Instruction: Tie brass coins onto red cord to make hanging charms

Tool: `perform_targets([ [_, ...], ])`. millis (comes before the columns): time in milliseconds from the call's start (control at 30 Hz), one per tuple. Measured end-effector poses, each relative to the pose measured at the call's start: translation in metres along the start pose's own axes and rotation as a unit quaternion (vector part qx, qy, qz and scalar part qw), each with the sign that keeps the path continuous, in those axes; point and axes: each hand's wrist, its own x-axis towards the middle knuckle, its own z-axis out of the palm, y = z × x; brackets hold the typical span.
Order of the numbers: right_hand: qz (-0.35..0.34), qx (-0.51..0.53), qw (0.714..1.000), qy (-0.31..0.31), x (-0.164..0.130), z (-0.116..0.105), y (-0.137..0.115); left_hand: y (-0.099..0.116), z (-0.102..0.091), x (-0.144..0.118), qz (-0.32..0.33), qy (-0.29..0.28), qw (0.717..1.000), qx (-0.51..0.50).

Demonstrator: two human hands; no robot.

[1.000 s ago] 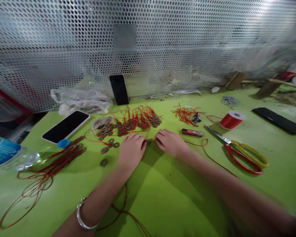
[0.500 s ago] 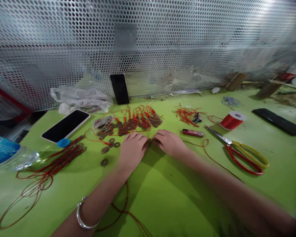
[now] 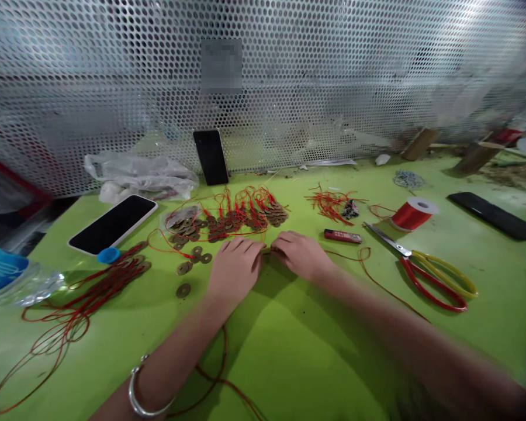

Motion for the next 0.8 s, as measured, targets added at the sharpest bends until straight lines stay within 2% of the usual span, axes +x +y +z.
perform_targets([
  [67, 0.004, 0.006, 1.0, -0.002, 0.0, -0.0002, -0.0001, -0.0007, -0.001, -0.0006, -0.002, 0.006, 1.0, 0.0],
  [400, -0.005, 0.026, 1.0, 0.008, -0.0001, 0.0003, 0.0012, -0.0003, -0.0059, 0.0002, 0.058, -0.053, 0.997, 0.022],
  [467, -0.004, 0.03, 0.999, 0.011, -0.0001, 0.0014, 0.002, -0.0003, -0.005, 0.0, 0.059, -0.041, 0.997, 0.017],
  [567, -0.003, 0.033, 0.999, 0.012, 0.0002, 0.0027, 0.0031, -0.0006, -0.0038, -0.0008, 0.043, 0.013, 0.999, 0.01],
  [633, -0.005, 0.033, 0.999, 0.009, 0.0005, 0.0031, 0.0036, -0.0009, -0.0033, -0.0011, 0.03, 0.027, 0.999, 0.006],
  [800, -0.007, 0.03, 1.0, 0.003, 0.0006, 0.0025, 0.0039, -0.0011, -0.0044, 0.0011, 0.024, -0.051, 0.998, -0.018],
])
